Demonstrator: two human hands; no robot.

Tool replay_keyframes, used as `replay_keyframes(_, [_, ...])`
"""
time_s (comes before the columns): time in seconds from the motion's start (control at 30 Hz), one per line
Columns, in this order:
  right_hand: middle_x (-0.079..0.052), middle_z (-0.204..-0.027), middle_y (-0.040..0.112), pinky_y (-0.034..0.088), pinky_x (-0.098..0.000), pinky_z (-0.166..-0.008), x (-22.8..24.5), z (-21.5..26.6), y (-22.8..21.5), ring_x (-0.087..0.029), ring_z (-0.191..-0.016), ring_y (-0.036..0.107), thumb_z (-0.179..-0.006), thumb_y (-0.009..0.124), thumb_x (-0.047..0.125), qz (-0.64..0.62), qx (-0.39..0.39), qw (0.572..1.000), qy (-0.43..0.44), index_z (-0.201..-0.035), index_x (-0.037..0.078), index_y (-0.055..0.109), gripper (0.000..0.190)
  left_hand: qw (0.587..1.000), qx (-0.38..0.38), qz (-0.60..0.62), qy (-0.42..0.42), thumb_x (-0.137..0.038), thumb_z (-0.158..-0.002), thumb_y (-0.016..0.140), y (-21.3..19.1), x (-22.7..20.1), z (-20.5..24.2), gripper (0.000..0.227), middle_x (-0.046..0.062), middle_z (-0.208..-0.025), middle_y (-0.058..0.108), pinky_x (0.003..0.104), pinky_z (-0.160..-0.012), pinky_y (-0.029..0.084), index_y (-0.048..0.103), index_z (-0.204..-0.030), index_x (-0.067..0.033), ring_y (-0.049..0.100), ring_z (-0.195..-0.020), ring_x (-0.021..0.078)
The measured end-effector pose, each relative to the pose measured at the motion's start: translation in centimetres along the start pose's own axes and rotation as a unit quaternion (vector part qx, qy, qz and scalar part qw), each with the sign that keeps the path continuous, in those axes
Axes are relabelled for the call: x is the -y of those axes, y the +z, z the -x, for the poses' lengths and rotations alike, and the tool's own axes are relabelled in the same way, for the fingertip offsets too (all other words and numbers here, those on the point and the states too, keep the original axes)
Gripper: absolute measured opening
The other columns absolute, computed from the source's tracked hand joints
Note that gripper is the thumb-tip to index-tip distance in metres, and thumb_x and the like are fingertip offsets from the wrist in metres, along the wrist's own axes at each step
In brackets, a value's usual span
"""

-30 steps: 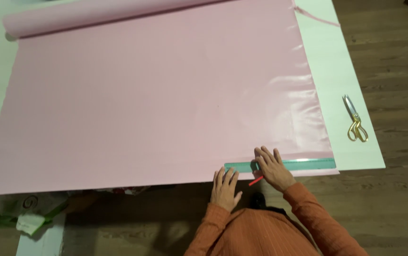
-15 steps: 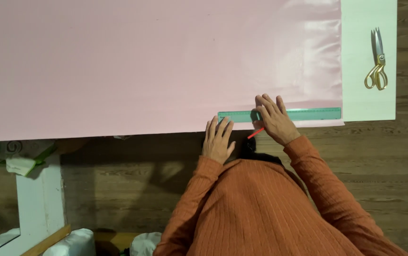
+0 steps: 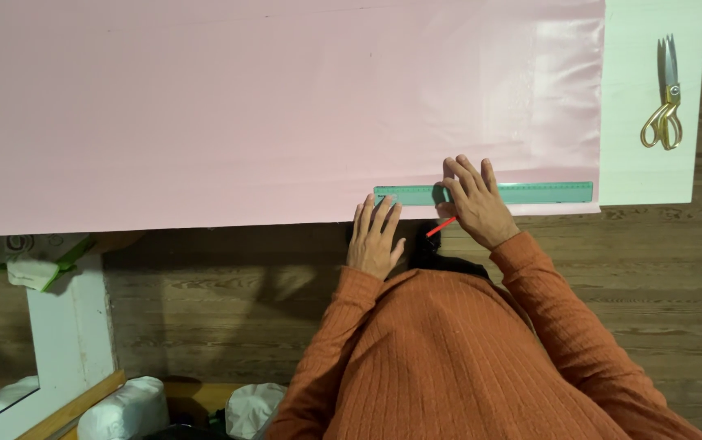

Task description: The recorder uses a ruler and pencil to mark straight lines on a large sheet of pink leather material after cutting an initial edge with scissors.

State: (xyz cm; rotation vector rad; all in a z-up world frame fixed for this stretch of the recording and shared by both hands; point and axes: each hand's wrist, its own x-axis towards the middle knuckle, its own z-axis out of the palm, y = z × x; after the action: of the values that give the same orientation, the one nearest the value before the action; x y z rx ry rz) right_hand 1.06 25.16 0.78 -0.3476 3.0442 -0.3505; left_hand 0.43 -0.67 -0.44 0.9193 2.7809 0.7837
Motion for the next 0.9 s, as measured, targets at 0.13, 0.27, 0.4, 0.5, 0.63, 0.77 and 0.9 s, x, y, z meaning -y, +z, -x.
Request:
replay_keyframes(0.13, [-0.014, -0.159, 0.037, 0.014, -0.0596, -0.127, 0.4, -0.3, -0.7, -0.031, -0.154, 0.027, -0.098, 0.06, 0.033, 0.0, 0.007, 1.0, 0.005, -0.129, 0.008, 0.052, 0.041, 1.0, 0.001, 0.002, -0.002, -0.025, -0.083, 0.08, -0.3, -0.1, -0.1, 0.078, 0.013, -0.16, 0.036, 0.057, -0.125, 0.024, 0.045, -0.151, -0.0073, 0.025, -0.152, 0.0411])
replay_keyframes(0.27, [-0.015, -0.159, 0.037, 0.013, -0.06, -0.127, 0.2, -0.2, -0.2, -0.031, -0.154, 0.026, -0.099, 0.059, 0.032, -0.006, 0.005, 1.0, 0.004, -0.13, 0.007, 0.051, 0.041, 1.0, -0.004, 0.003, -0.001, -0.024, -0.084, 0.079, -0.4, -0.1, -0.1, 0.077, 0.012, -0.161, 0.035, 0.056, -0.126, 0.024, 0.044, -0.152, -0.0078, 0.024, -0.153, 0.0407])
replay_keyframes(0.4, [-0.014, -0.161, 0.035, 0.011, -0.0594, -0.128, 0.1, -0.1, 0.1, -0.031, -0.155, 0.025, -0.1, 0.056, 0.028, 0.023, 0.021, 1.0, 0.006, -0.132, 0.007, 0.05, 0.038, 1.0, -0.008, 0.007, -0.002, -0.023, -0.084, 0.079, 0.0, 0.1, 0.0, 0.078, 0.013, -0.162, 0.034, 0.056, -0.126, 0.023, 0.044, -0.152, -0.0073, 0.023, -0.153, 0.0407])
replay_keyframes(0.5, [-0.015, -0.161, 0.034, 0.011, -0.06, -0.127, 0.3, -0.2, -0.1, -0.031, -0.155, 0.023, -0.1, 0.056, 0.027, 0.015, 0.022, 1.0, 0.008, -0.133, 0.006, 0.05, 0.039, 1.0, -0.007, 0.005, -0.002, -0.023, -0.085, 0.078, 0.1, 0.1, 0.0, 0.078, 0.013, -0.162, 0.033, 0.056, -0.126, 0.023, 0.043, -0.153, -0.0072, 0.022, -0.153, 0.0406])
replay_keyframes(0.63, [-0.015, -0.161, 0.033, 0.011, -0.0601, -0.127, 0.3, -0.1, 0.0, -0.031, -0.155, 0.023, -0.1, 0.055, 0.024, 0.004, 0.021, 1.0, 0.01, -0.134, 0.006, 0.05, 0.039, 1.0, -0.007, 0.003, -0.003, -0.023, -0.084, 0.079, 0.3, 0.1, 0.1, 0.079, 0.013, -0.162, 0.032, 0.057, -0.126, 0.022, 0.043, -0.152, -0.0074, 0.022, -0.153, 0.0408])
replay_keyframes(0.77, [-0.015, -0.161, 0.033, 0.011, -0.0596, -0.128, 0.2, -0.1, -0.1, -0.031, -0.156, 0.023, -0.1, 0.055, 0.02, 0.008, 0.019, 1.0, 0.008, -0.135, 0.006, 0.05, 0.039, 1.0, 0.001, 0.0, -0.005, -0.024, -0.084, 0.078, 0.2, 0.2, 0.0, 0.079, 0.013, -0.162, 0.032, 0.057, -0.126, 0.022, 0.042, -0.153, -0.0074, 0.021, -0.153, 0.0408])
replay_keyframes(0.9, [-0.015, -0.161, 0.033, 0.011, -0.0592, -0.129, 0.1, -0.2, -0.1, -0.031, -0.156, 0.023, -0.1, 0.054, 0.02, 0.006, 0.028, 1.0, 0.011, -0.135, 0.006, 0.05, 0.038, 1.0, 0.011, 0.002, -0.006, -0.024, -0.084, 0.078, 0.2, 0.3, 0.0, 0.08, 0.013, -0.163, 0.031, 0.056, -0.126, 0.021, 0.042, -0.153, -0.0077, 0.021, -0.153, 0.0407])
